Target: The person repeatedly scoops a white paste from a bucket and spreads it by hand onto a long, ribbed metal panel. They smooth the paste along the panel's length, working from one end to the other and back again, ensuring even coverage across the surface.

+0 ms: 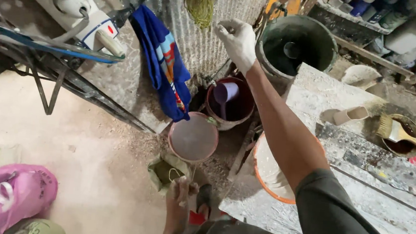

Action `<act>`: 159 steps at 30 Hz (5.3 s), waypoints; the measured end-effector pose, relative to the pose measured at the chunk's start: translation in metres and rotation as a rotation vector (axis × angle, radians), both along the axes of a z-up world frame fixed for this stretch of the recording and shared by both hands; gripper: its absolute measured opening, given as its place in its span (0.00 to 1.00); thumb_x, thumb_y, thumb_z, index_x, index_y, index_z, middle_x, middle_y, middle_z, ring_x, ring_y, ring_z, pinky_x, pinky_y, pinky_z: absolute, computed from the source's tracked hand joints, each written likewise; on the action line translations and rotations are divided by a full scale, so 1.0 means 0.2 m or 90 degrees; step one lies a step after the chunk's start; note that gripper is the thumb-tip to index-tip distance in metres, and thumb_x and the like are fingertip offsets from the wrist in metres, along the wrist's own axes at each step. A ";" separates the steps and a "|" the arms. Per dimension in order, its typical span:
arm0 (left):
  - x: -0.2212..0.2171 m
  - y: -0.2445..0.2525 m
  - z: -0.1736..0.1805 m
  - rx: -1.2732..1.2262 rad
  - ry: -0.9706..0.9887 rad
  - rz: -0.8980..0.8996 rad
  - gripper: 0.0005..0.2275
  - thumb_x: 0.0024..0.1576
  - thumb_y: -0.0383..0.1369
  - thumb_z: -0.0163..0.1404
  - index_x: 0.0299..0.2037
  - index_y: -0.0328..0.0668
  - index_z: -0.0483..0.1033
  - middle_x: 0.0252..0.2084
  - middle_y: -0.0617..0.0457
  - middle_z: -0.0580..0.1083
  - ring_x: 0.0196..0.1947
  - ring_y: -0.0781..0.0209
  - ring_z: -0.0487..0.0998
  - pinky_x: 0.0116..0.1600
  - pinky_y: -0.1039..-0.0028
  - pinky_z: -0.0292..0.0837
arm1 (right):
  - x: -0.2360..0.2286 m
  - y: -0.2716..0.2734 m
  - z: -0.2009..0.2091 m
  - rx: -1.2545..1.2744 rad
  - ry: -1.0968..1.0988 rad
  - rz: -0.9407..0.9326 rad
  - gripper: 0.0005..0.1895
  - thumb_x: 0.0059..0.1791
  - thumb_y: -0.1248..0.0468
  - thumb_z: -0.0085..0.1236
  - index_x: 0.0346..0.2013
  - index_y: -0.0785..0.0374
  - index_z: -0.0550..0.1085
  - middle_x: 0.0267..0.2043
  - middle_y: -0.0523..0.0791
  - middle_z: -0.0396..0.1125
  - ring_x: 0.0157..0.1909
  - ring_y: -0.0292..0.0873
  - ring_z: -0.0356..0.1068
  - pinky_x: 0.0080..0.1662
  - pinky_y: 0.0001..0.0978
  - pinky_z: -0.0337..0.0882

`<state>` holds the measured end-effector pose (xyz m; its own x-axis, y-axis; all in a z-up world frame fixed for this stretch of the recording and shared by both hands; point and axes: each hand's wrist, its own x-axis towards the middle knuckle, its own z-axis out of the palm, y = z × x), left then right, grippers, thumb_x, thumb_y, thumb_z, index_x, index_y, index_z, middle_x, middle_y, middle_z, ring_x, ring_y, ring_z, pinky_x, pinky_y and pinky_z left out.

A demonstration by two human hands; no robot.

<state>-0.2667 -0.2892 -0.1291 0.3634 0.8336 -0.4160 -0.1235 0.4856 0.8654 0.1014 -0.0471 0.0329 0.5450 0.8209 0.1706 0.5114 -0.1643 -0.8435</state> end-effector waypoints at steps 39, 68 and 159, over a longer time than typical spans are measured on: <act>0.12 0.19 -0.08 -0.046 -0.011 -0.006 0.14 0.65 0.39 0.47 0.39 0.32 0.73 0.32 0.51 0.75 0.33 0.65 0.74 0.39 0.73 0.72 | -0.17 0.00 0.12 0.300 -0.301 -0.227 0.06 0.50 0.64 0.58 0.31 0.60 0.72 0.34 0.43 0.64 0.36 0.39 0.63 0.41 0.36 0.67; 1.13 -0.89 -0.19 0.347 -0.054 -0.737 0.14 0.66 0.36 0.45 0.33 0.30 0.70 0.29 0.35 0.73 0.32 0.37 0.75 0.38 0.56 0.68 | -0.08 -3.14 -0.56 0.063 0.287 -0.662 0.06 0.52 0.65 0.57 0.32 0.63 0.75 0.28 0.39 0.66 0.28 0.30 0.61 0.31 0.24 0.62; 1.82 -1.33 -0.64 0.435 0.331 -0.427 0.07 0.58 0.26 0.50 0.42 0.30 0.74 0.38 0.35 0.77 0.42 0.36 0.77 0.51 0.50 0.68 | 0.55 -3.28 -1.17 -0.180 0.306 -0.166 0.08 0.53 0.61 0.59 0.45 0.58 0.81 0.46 0.41 0.76 0.43 0.36 0.75 0.45 0.33 0.77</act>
